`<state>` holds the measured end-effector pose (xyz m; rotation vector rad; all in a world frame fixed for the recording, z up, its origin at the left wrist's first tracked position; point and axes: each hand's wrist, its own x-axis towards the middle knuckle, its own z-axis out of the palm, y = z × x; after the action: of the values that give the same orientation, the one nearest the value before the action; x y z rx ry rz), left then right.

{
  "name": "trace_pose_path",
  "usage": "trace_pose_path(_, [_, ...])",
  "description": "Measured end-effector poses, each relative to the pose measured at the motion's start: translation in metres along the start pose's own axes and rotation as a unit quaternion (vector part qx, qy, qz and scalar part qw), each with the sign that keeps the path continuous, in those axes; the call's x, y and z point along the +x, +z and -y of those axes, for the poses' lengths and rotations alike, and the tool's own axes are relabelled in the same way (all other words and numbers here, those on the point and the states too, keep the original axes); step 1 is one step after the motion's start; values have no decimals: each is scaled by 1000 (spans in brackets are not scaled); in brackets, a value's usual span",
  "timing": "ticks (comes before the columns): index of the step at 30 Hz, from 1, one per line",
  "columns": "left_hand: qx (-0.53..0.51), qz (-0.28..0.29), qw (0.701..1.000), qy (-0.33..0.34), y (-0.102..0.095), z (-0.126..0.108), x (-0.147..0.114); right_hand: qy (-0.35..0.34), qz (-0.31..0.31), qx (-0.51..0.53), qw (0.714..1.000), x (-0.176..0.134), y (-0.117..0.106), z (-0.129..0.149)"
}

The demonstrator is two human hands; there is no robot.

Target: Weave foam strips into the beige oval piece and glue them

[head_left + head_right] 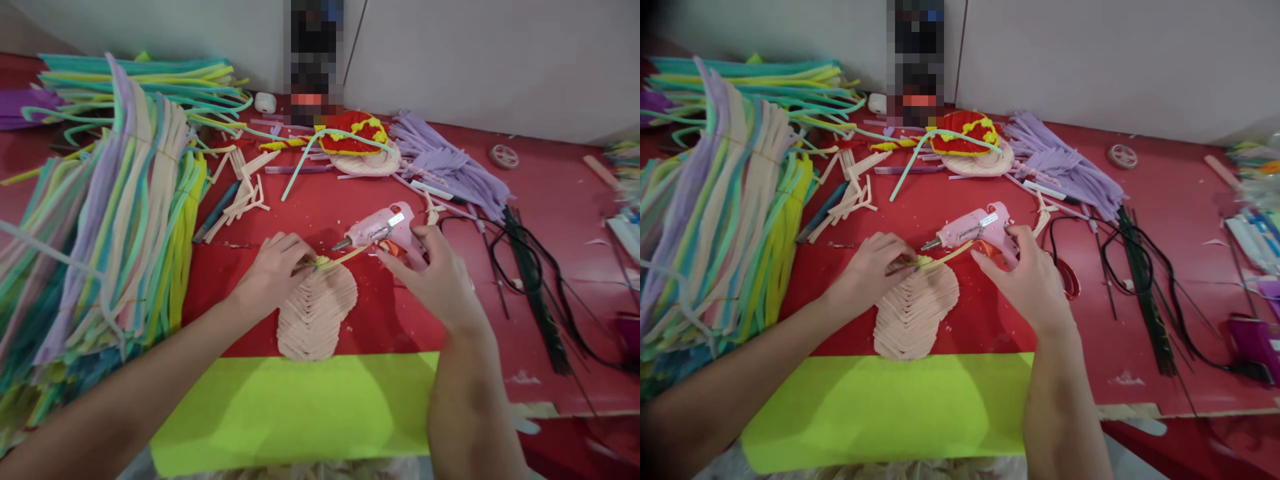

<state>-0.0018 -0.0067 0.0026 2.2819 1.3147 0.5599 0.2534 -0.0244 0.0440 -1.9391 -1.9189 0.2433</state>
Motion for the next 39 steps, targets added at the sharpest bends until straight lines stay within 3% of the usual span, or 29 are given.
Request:
trace_pose_path(8, [-83, -6, 996, -3, 1, 5, 2, -32, -20, -71, 997, 0, 12, 4])
trace_pose_path(14, [-70, 16, 997, -1, -1, 7, 3, -48, -5, -59, 997, -1, 14, 6])
trace_pose_path(39, [-65, 9, 998, 14, -3, 5, 3, -106, 3, -34, 994, -3, 13, 4])
